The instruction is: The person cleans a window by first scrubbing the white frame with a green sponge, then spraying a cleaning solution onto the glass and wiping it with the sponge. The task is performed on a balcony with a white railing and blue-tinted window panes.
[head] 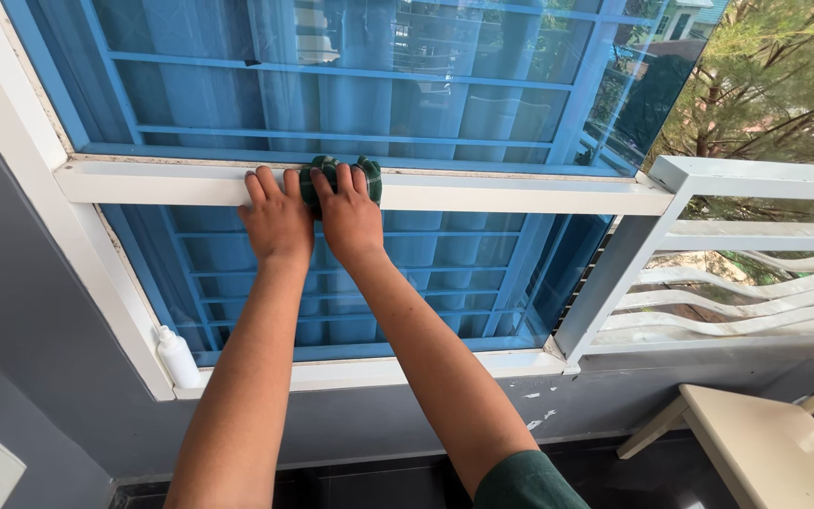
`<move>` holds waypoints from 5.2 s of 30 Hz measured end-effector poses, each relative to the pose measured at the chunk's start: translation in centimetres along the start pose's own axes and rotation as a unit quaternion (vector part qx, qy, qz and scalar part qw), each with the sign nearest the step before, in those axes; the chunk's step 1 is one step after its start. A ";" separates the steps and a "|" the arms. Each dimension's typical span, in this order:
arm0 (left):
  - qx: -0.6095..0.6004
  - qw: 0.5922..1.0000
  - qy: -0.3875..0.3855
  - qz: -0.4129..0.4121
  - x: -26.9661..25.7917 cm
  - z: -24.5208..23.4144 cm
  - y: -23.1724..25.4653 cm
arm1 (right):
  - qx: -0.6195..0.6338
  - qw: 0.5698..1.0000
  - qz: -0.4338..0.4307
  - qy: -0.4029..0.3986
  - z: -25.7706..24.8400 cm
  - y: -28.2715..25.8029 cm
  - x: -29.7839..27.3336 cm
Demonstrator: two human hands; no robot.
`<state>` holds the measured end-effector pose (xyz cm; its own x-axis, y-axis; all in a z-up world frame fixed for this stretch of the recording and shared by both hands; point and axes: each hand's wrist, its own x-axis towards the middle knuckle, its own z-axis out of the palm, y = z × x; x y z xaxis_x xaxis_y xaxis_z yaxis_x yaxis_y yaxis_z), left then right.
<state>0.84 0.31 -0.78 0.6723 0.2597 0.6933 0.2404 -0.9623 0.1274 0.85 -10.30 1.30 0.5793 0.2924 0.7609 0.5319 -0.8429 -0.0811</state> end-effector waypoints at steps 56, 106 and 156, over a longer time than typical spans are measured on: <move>-0.007 0.999 0.035 0.004 -0.4 -0.2 -0.3 | 0.012 0.999 0.000 0.042 0.6 0.8 -0.7; -0.049 0.997 0.067 -0.005 -0.3 0.6 0.0 | -0.027 0.999 0.007 0.035 0.9 2.1 -0.8; -0.251 0.948 0.189 0.054 -7.7 0.4 -8.6 | 0.098 0.982 -0.003 0.159 10.0 21.3 -14.9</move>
<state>-6.07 6.66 -7.51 0.3523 0.2017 0.9139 -0.2432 -0.9232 0.2975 9.68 -28.11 -18.20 0.3701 0.1151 0.9218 0.6614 -0.7294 -0.1745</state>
